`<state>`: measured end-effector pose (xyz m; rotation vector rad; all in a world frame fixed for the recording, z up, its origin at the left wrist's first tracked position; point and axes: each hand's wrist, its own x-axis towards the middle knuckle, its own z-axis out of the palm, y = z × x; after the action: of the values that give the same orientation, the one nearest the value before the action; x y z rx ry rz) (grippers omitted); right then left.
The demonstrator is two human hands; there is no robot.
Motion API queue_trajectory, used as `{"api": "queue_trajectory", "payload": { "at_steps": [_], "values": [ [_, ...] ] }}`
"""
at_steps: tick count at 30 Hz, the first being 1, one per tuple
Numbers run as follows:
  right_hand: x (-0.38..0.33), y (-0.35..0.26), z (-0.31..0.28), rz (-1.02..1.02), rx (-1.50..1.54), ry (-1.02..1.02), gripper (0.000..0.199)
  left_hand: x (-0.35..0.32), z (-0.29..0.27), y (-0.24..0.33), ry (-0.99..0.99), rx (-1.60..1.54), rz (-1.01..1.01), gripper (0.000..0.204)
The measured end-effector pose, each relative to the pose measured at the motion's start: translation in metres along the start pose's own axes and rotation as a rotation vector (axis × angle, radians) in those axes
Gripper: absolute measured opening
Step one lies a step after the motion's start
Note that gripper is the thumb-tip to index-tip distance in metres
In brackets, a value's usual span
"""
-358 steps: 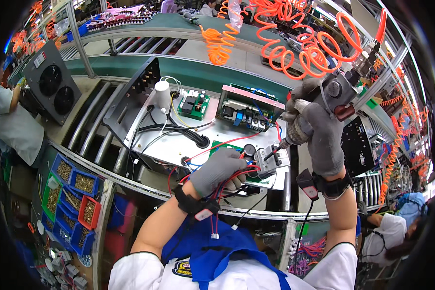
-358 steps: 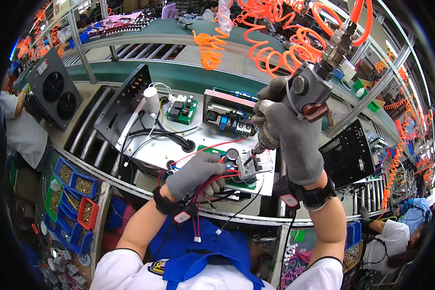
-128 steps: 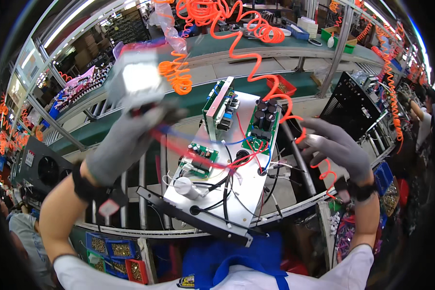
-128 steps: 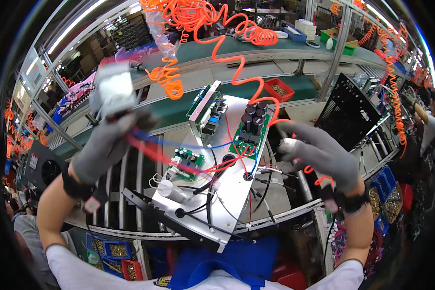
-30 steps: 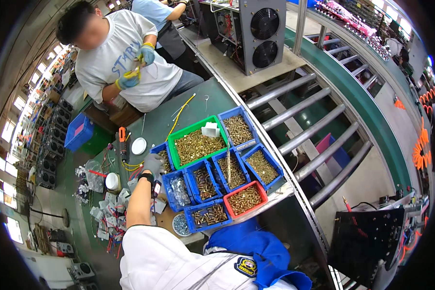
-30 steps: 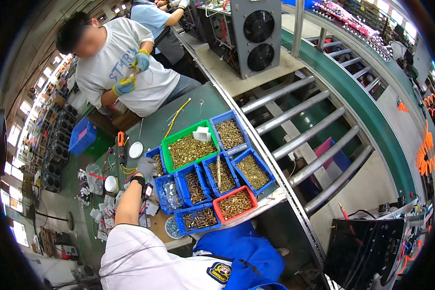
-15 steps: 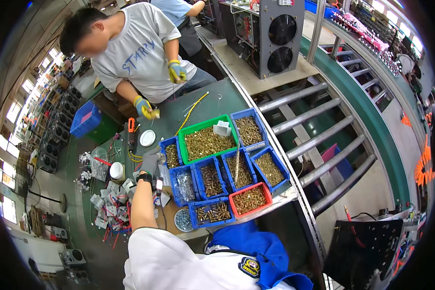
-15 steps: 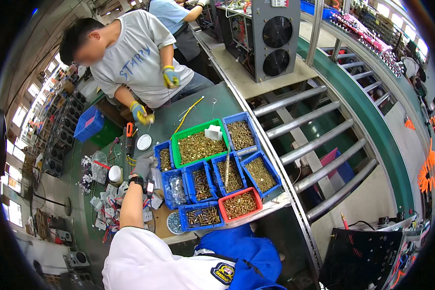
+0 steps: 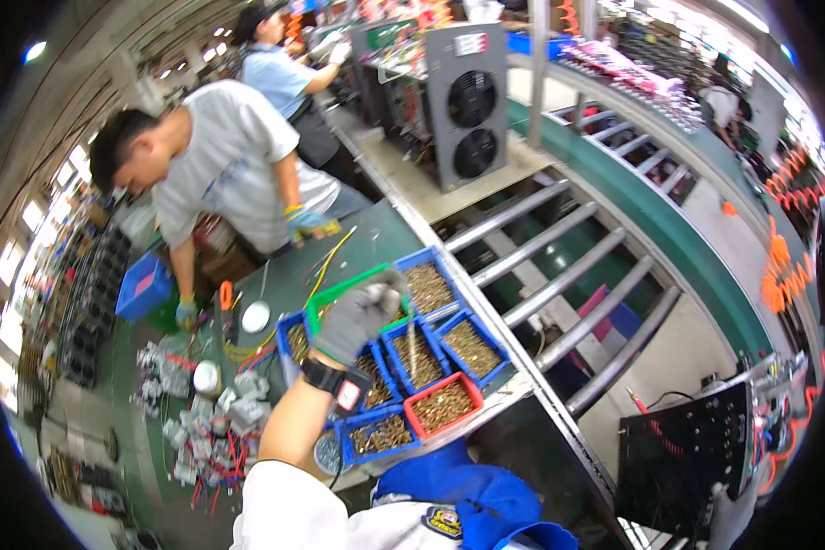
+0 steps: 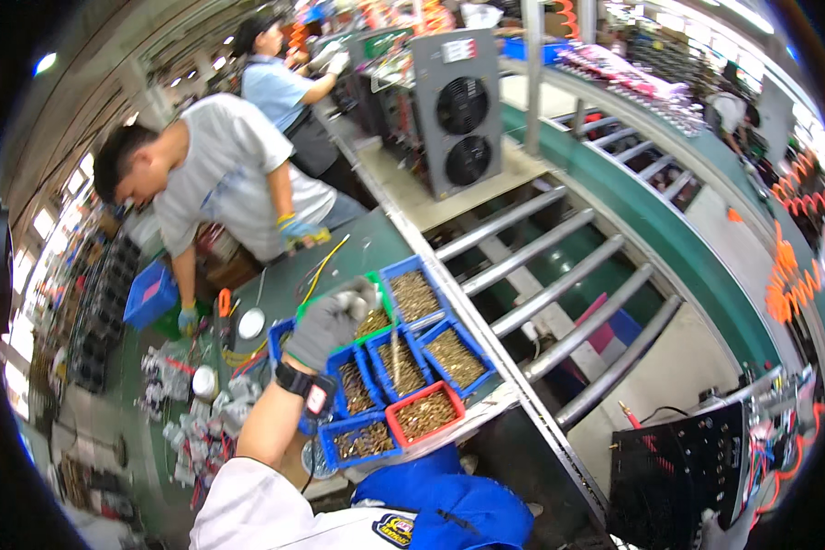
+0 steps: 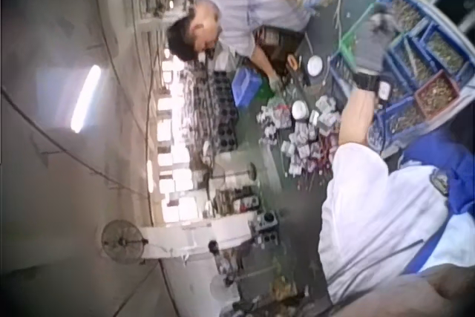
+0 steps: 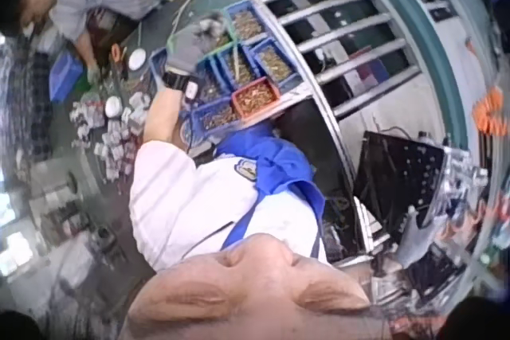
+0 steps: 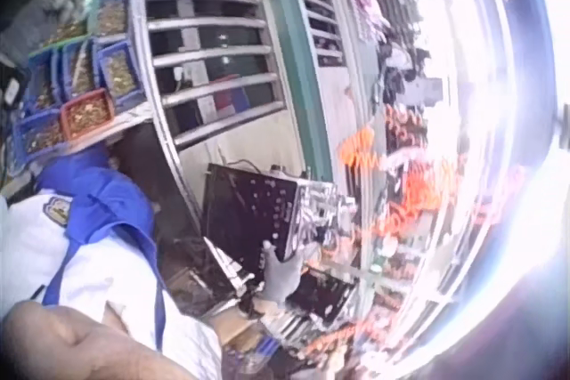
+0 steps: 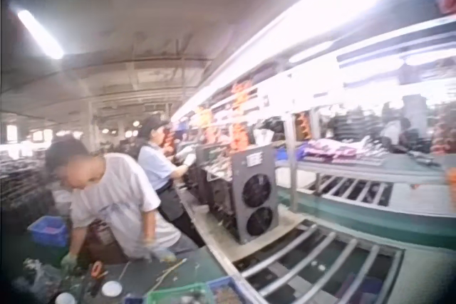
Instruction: Assembling components of an electrical inverter or power unit on a factory production line.
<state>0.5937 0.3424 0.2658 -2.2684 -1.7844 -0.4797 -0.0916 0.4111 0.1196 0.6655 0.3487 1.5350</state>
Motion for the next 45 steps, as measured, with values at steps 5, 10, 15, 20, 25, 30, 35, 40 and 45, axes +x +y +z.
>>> {"api": "queue_trajectory", "payload": {
  "at_steps": [5, 10, 15, 20, 25, 30, 35, 40, 45],
  "values": [
    [-0.007, 0.015, 0.018, 0.38, 0.316, -0.072, 0.076, 0.113, 0.19, -0.119, 0.015, 0.228, -0.502, 0.038],
    [-0.007, 0.012, 0.005, 0.312, 0.072, -0.078, 0.067, 0.149, 0.385, -0.217, -0.497, 0.558, -0.854, 0.039],
    [-0.004, 0.013, -0.004, 0.252, 0.038, -0.009, 0.064, 0.179, 0.518, -0.311, -1.013, 0.574, -0.942, 0.036],
    [-0.005, 0.018, -0.003, 0.261, 0.003, -0.084, 0.071, 0.181, 0.593, -0.444, -1.285, 0.565, -1.103, 0.023],
    [-0.009, 0.029, 0.0, 0.178, 0.094, -0.093, 0.073, 0.164, 0.571, -0.546, -1.467, 0.987, -1.476, 0.019],
    [-0.014, 0.038, 0.011, 0.107, 0.131, -0.009, 0.068, 0.157, 0.563, -0.591, -2.559, 0.972, -0.829, 0.016],
    [-0.016, 0.045, 0.022, 0.07, 0.22, 0.086, 0.065, 0.147, 0.572, -0.589, -2.493, 0.9, -1.334, 0.014],
    [-0.016, 0.046, 0.026, 0.066, 0.254, 0.003, 0.064, 0.161, 0.609, -0.587, -1.962, 1.088, -1.423, 0.024],
    [-0.017, 0.048, 0.028, 0.051, 0.276, 0.022, 0.062, 0.175, 0.632, -0.554, -0.993, 0.691, -1.337, 0.019]
  ]
}}
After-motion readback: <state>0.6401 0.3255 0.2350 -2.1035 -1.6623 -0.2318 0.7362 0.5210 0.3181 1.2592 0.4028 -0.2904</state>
